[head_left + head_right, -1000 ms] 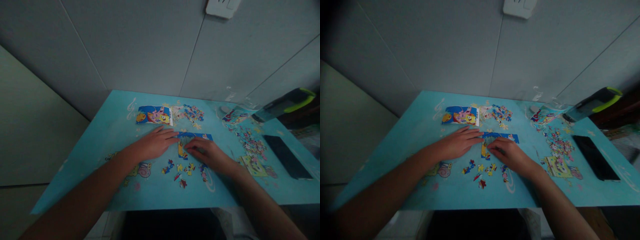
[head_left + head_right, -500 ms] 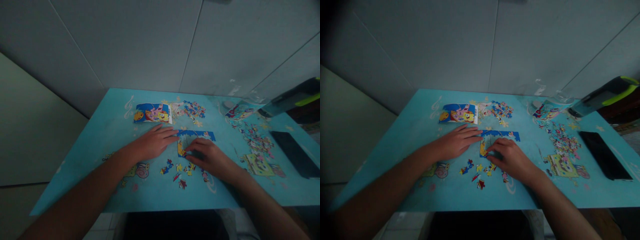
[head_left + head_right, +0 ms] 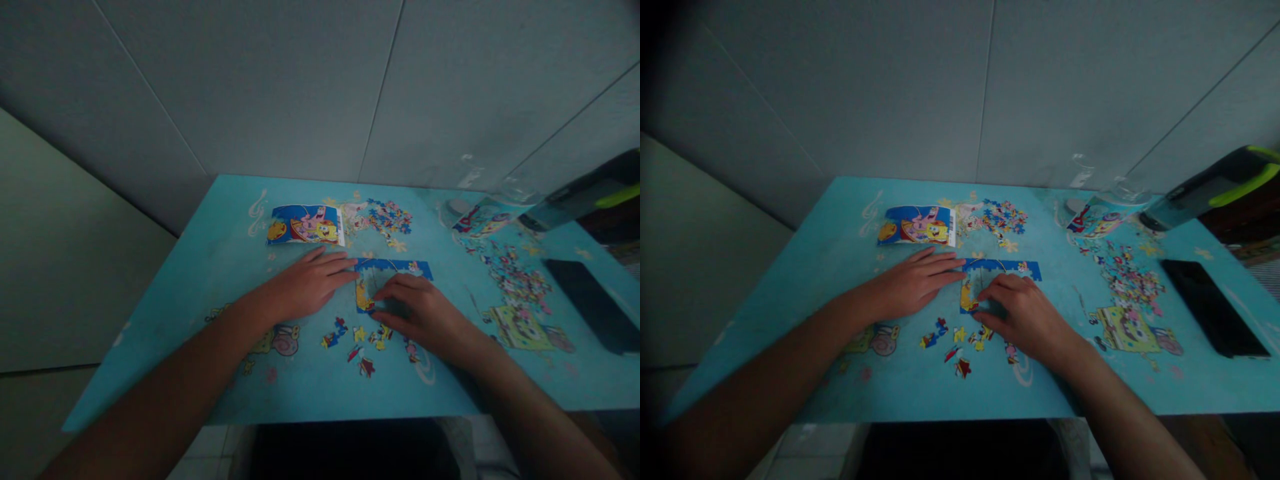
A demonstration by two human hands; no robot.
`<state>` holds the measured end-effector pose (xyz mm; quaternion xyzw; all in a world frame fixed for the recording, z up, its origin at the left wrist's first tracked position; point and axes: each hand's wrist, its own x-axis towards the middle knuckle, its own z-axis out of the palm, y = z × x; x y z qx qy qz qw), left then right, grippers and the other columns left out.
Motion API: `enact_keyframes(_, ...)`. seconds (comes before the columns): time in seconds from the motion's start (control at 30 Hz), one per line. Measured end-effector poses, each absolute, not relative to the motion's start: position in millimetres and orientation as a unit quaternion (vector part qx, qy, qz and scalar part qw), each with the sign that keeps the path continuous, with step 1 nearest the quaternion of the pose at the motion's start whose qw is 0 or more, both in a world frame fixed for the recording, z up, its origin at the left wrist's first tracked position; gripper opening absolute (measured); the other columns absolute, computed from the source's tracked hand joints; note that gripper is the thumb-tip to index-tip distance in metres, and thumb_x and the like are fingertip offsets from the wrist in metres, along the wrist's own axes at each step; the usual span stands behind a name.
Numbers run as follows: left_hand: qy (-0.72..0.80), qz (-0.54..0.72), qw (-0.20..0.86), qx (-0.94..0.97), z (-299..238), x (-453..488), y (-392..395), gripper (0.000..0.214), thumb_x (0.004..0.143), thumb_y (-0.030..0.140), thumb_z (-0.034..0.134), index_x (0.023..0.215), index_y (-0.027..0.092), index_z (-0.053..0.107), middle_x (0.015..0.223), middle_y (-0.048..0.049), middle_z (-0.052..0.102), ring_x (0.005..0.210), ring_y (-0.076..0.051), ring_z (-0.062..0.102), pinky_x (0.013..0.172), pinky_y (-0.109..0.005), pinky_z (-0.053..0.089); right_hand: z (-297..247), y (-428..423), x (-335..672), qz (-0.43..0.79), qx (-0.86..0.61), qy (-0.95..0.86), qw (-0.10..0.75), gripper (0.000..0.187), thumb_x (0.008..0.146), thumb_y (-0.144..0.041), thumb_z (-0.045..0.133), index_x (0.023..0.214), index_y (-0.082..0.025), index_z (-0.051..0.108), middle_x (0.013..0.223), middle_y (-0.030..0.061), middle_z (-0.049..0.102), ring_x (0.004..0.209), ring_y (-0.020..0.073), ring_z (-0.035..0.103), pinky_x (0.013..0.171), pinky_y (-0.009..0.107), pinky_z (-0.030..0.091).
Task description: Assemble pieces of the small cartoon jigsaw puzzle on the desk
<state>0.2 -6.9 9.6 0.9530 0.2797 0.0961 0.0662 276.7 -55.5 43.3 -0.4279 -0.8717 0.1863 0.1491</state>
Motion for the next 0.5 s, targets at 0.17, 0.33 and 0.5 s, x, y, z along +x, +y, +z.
enact_keyframes(0.17,0.278,0.097,0.063,0.954,11.0,0.2,-6.9,0.048,0.101,0.012,0.047,0.147,0.024,0.050,0.161,-0.0051,0.043,0.150,-0.024,0.037,0.127,-0.052,0.020,45.5,-56.5,275.7,0.199,-0.412,-0.873,0.166,0.020,0.094,-0.034,0.070,0.111,-0.023,0.072,0.103,0.0082,0.071,0.095,0.0244,0.068,0.089,0.041,0.054)
enact_keyframes(0.33,0.281,0.092,0.068,0.953,12.0,0.4,-7.0,0.047,0.101,0.013,0.048,0.147,0.024,0.051,0.161,-0.0049,0.043,0.151,-0.024,0.036,0.127,-0.051,0.021,43.9,-56.1,274.8,0.198,-0.403,-0.880,0.156,0.015,0.096,-0.031,0.068,0.107,-0.022,0.073,0.101,0.0078,0.070,0.095,0.0235,0.067,0.088,0.040,0.054)
enact_keyframes(0.5,0.279,0.098,0.064,0.953,10.3,0.1,-6.8,0.047,0.102,0.012,0.046,0.147,0.024,0.051,0.161,-0.0047,0.043,0.150,-0.023,0.037,0.127,-0.051,0.021,41.6,-55.9,276.0,0.187,-0.409,-0.882,0.143,0.020,0.096,-0.031,0.070,0.112,-0.021,0.073,0.104,0.0080,0.071,0.098,0.0241,0.067,0.092,0.041,0.053)
